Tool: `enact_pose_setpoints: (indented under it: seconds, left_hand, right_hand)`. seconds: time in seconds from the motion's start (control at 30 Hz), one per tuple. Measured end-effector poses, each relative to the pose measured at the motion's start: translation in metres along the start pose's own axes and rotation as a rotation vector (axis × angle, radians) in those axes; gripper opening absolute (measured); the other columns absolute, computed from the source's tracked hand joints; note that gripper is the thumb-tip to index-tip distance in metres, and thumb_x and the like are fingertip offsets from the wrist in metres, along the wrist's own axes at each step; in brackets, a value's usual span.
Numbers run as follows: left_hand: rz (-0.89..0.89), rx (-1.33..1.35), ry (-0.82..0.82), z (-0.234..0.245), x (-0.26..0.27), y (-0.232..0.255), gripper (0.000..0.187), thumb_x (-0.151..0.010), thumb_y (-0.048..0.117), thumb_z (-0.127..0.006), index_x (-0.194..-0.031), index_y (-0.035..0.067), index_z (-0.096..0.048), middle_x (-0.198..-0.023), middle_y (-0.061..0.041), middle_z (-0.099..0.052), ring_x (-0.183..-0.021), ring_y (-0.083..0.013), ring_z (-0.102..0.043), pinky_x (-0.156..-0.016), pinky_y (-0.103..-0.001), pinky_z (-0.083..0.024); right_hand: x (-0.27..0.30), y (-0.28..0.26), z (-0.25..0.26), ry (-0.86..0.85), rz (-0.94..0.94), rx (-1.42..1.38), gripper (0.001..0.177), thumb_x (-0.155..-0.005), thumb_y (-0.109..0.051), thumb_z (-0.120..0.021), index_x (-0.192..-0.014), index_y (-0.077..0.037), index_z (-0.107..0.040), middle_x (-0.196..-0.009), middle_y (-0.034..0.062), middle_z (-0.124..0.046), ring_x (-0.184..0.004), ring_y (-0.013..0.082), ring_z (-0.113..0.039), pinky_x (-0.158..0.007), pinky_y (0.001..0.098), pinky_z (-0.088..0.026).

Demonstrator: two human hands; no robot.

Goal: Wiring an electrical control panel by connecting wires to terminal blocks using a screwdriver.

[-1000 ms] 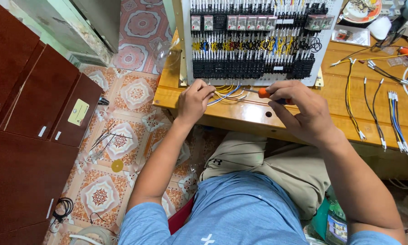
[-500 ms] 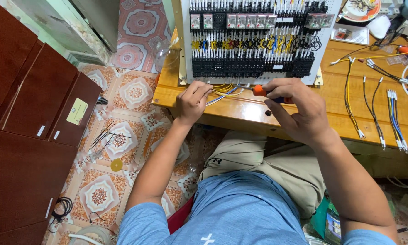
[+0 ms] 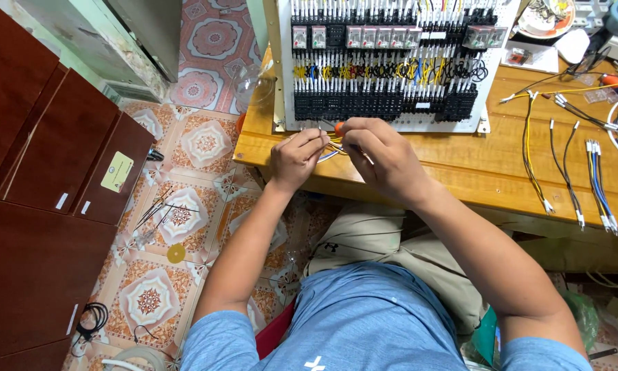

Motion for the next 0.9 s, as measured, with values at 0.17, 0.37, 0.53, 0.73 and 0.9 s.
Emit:
enact_pose_setpoints:
  seconds: [0.17, 0.37, 0.53, 0.73, 0.9]
  left_hand:
    - [0.02, -0.052, 0.019, 0.0, -0.001, 0.002, 0.008, -0.094, 0.018, -0.073, -0.089, 0.024, -0.075, -0.092, 0.008, -0.073, -0.078, -0.0202, -0.074, -0.065, -0.032, -0.059]
    - [0.011, -0.088, 0.052, 0.002, -0.004, 0.005, 0.01, -0.094, 0.019, -0.074, -0.085, 0.024, -0.075, -0.087, 0.009, -0.072, -0.073, -0.0195, -0.072, -0.063, -0.031, -0.058]
    - [-0.027, -0.112, 0.04, 0.0, -0.003, 0.005, 0.011, -0.092, 0.017, -0.076, -0.083, 0.023, -0.073, -0.087, 0.007, -0.071, -0.072, -0.0217, -0.071, -0.063, -0.033, -0.059]
    - [0.348, 0.063, -0.2, 0.001, 0.012, -0.007, 0.026, -0.102, 0.025, -0.063, -0.078, 0.016, -0.058, -0.073, -0.004, -0.058, -0.083, -0.0345, -0.067, -0.079, -0.042, -0.055]
    - [0.309, 0.079, -0.209, -0.001, 0.01, -0.008, 0.025, -0.102, 0.024, -0.063, -0.079, 0.016, -0.058, -0.074, -0.004, -0.059, -0.083, -0.0343, -0.067, -0.079, -0.042, -0.055]
  right_hand:
    - [0.0, 0.003, -0.007, -0.032, 0.025, 0.033, 0.004, -0.096, 0.003, -0.067, -0.098, 0.0, -0.067, -0.102, 0.0164, -0.07, -0.092, 0.0358, -0.071, -0.079, 0.0426, -0.059]
    - [0.006, 0.013, -0.02, -0.077, 0.106, 0.134, 0.005, -0.098, -0.002, -0.063, -0.1, -0.001, -0.068, -0.106, 0.0174, -0.07, -0.089, 0.0356, -0.071, -0.076, 0.0429, -0.058]
    - [0.003, 0.011, -0.023, -0.155, 0.171, 0.223, 0.015, -0.104, -0.009, -0.054, -0.101, -0.002, -0.067, -0.108, 0.0183, -0.07, -0.088, 0.037, -0.069, -0.076, 0.0443, -0.056]
    - [-0.012, -0.007, -0.036, -0.259, 0.326, 0.495, 0.014, -0.104, -0.021, -0.052, -0.105, -0.012, -0.062, -0.102, 0.0121, -0.061, -0.082, 0.03, -0.058, -0.068, 0.039, -0.044]
    - [-0.026, -0.016, -0.046, -0.257, 0.358, 0.507, 0.014, -0.094, -0.017, -0.055, -0.102, -0.011, -0.065, -0.093, 0.0083, -0.06, -0.073, 0.0268, -0.065, -0.063, 0.0376, -0.047]
Point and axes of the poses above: each hand's wrist, its own x-axis away from the middle knuckle, its own z-axis out of the back of the hand, y = z × x, the point moved 1 cm from there along -x, towards the middle knuckle
